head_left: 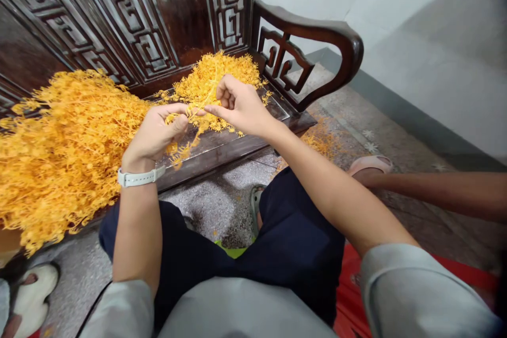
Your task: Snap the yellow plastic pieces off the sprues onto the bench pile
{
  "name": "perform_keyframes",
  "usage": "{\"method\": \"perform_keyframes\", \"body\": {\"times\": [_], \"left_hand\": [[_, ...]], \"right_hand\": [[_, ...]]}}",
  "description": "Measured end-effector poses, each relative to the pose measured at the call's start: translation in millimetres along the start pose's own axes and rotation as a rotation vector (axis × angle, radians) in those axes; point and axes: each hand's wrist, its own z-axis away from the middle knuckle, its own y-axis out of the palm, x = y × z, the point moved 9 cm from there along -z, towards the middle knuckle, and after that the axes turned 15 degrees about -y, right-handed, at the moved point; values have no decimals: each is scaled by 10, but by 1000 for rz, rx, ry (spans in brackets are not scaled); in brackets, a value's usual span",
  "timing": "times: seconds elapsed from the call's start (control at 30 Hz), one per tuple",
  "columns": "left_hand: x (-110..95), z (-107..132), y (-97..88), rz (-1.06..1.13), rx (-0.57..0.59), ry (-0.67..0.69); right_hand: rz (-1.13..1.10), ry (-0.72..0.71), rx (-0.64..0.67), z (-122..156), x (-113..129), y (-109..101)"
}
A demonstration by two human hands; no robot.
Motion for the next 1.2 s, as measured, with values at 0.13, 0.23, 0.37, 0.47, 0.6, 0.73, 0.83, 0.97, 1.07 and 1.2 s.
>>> {"method": "perform_keyframes", "body": {"times": [0.13, 0.23, 0.37, 0.47, 0.6, 0.73, 0.83, 0.97, 1.07, 1.2], "left_hand": [[-21, -19, -21, 132, -103, 9], [-7, -55, 22, 202, -128, 10], [113, -127, 40, 257, -164, -43], [202, -163, 8, 316, -211, -71], [229, -170, 79, 383, -179, -118], [130, -154, 221, 382, -159, -81], [121, -188, 156, 372, -242, -33], [230, -106, -550, 449, -624, 91], [426, -182, -863, 525, -522, -37], [460, -197, -935, 532, -438, -51]], "right_hand": [[-154, -2, -48, -6, 112, 122], [-280, -27, 60, -6, 200, 326], [-286, -109, 126, 2, 289, 450], [-231, -218, 171, 11, 402, 496], [-106, -318, 256, 25, 528, 522], [-202, -314, 213, -37, 524, 419], [-325, -276, 207, -64, 565, 362], [-607, -205, 458, 90, 846, 466], [-793, -132, 636, 232, 922, 529], [-894, 194, 83, 13, 175, 221]]}}
